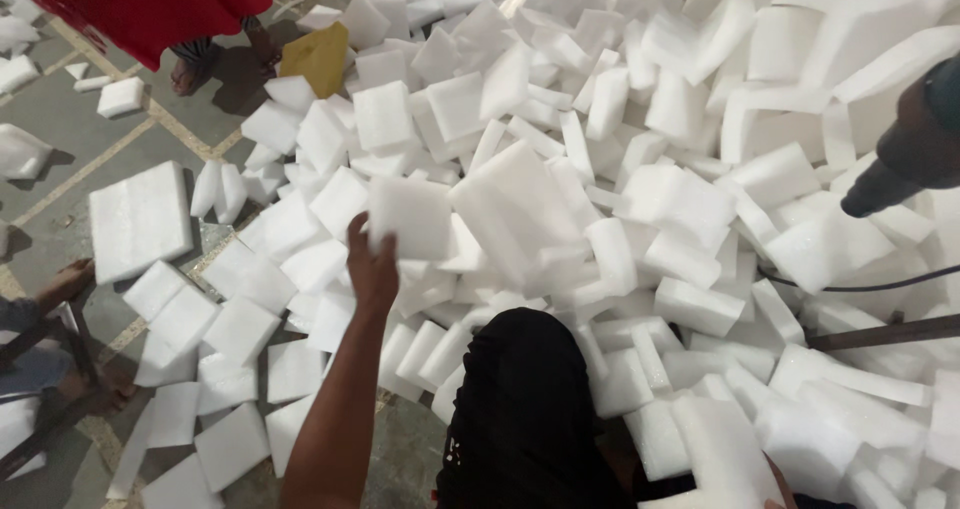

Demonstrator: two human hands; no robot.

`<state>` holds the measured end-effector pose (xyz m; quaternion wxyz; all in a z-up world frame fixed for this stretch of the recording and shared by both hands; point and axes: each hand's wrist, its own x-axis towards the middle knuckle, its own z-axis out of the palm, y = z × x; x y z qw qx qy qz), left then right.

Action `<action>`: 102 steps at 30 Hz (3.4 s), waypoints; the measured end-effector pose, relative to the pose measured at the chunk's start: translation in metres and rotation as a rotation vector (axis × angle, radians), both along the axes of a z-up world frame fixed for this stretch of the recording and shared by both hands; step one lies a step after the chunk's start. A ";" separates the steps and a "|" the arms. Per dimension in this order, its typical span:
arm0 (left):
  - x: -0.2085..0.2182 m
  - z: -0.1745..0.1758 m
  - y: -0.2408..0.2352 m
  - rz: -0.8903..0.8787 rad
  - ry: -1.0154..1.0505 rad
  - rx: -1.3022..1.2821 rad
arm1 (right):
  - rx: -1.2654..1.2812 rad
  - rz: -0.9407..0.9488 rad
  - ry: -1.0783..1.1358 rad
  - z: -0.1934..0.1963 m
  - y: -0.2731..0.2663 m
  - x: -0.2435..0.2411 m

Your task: The person sits on the floor and repeatedly picks up white foam blocks, pressing their edges together under a stationary heat gun to fuse them. The person handles the foam pieces one at a time, rotating them to apply heat to different sides before placing them back into the pile.

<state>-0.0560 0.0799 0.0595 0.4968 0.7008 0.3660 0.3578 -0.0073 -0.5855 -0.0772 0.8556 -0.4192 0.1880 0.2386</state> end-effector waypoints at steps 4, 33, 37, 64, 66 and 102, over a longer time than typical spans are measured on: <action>-0.041 0.019 -0.050 -0.108 -0.364 -0.569 | 0.099 0.068 -0.094 0.021 0.018 -0.002; -0.014 0.062 -0.296 -1.227 0.092 -0.277 | -0.581 0.222 -0.767 0.184 0.129 -0.025; -0.004 0.060 -0.302 -1.238 -0.040 -0.449 | -0.492 0.223 -0.743 0.188 0.120 -0.032; 0.055 0.047 -0.339 -1.212 -0.049 -0.546 | -0.275 -0.147 -0.358 0.191 0.119 0.016; 0.073 0.047 -0.342 -1.184 -0.049 -0.738 | -0.329 -0.076 -0.389 0.198 0.117 0.034; 0.173 0.055 -0.344 -1.149 -0.150 -0.372 | -0.698 -0.167 -0.803 0.239 0.147 0.138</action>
